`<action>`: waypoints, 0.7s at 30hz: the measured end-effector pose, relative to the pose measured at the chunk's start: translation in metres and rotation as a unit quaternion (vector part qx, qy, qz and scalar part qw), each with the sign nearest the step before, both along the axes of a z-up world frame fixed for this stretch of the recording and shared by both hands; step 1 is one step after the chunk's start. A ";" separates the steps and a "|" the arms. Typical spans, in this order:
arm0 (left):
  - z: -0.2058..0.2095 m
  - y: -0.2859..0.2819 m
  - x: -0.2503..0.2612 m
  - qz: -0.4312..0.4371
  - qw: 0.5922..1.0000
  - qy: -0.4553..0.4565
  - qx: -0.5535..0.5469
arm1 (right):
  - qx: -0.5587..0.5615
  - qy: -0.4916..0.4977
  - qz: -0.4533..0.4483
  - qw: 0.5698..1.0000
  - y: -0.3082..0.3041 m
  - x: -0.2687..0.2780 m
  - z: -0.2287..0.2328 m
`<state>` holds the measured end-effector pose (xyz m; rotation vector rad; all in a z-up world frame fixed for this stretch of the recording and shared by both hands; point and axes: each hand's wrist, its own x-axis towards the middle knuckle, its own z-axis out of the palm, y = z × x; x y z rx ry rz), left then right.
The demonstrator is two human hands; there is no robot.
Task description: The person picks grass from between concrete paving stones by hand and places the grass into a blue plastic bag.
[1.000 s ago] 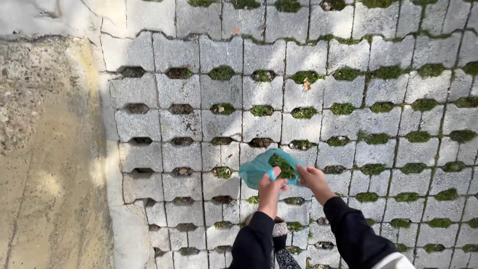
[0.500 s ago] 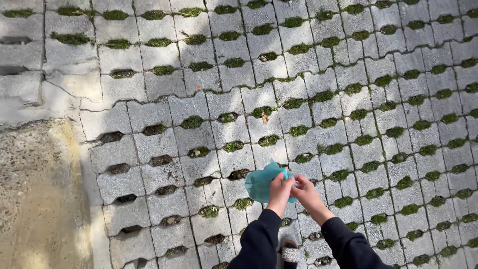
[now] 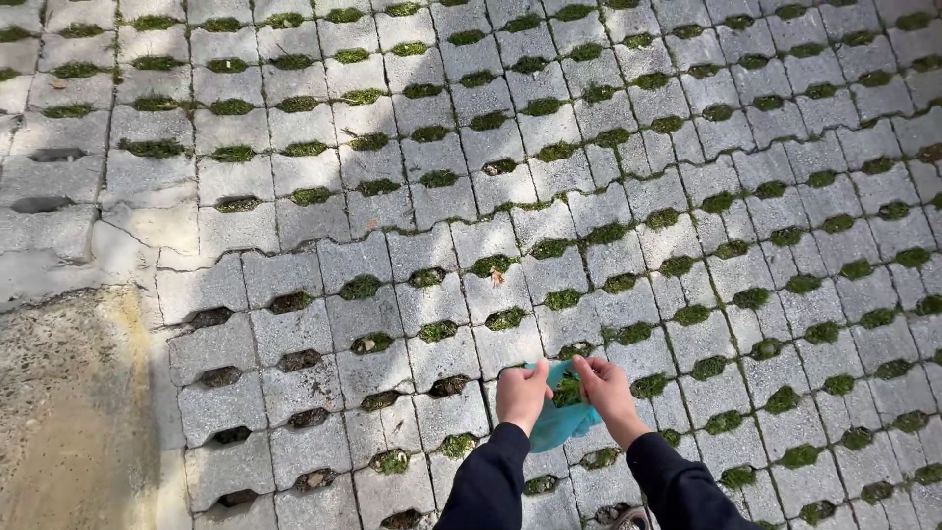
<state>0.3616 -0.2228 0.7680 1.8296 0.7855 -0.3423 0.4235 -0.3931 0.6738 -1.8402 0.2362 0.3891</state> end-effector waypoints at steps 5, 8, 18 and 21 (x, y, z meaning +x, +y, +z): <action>-0.036 -0.068 0.040 -0.019 0.996 -0.052 0.065 | 0.099 0.044 0.007 0.994 -0.033 0.019 0.066; -0.068 -0.115 0.067 -0.030 0.993 -0.097 -0.065 | 0.138 0.022 0.050 0.989 -0.060 0.029 0.051; -0.137 -0.255 0.134 0.073 0.970 -0.092 -0.214 | 0.136 -0.015 0.003 0.991 -0.182 0.075 -0.017; -0.188 -0.314 0.158 0.067 0.973 -0.082 -0.205 | 0.130 -0.010 -0.005 0.991 -0.231 0.087 -0.019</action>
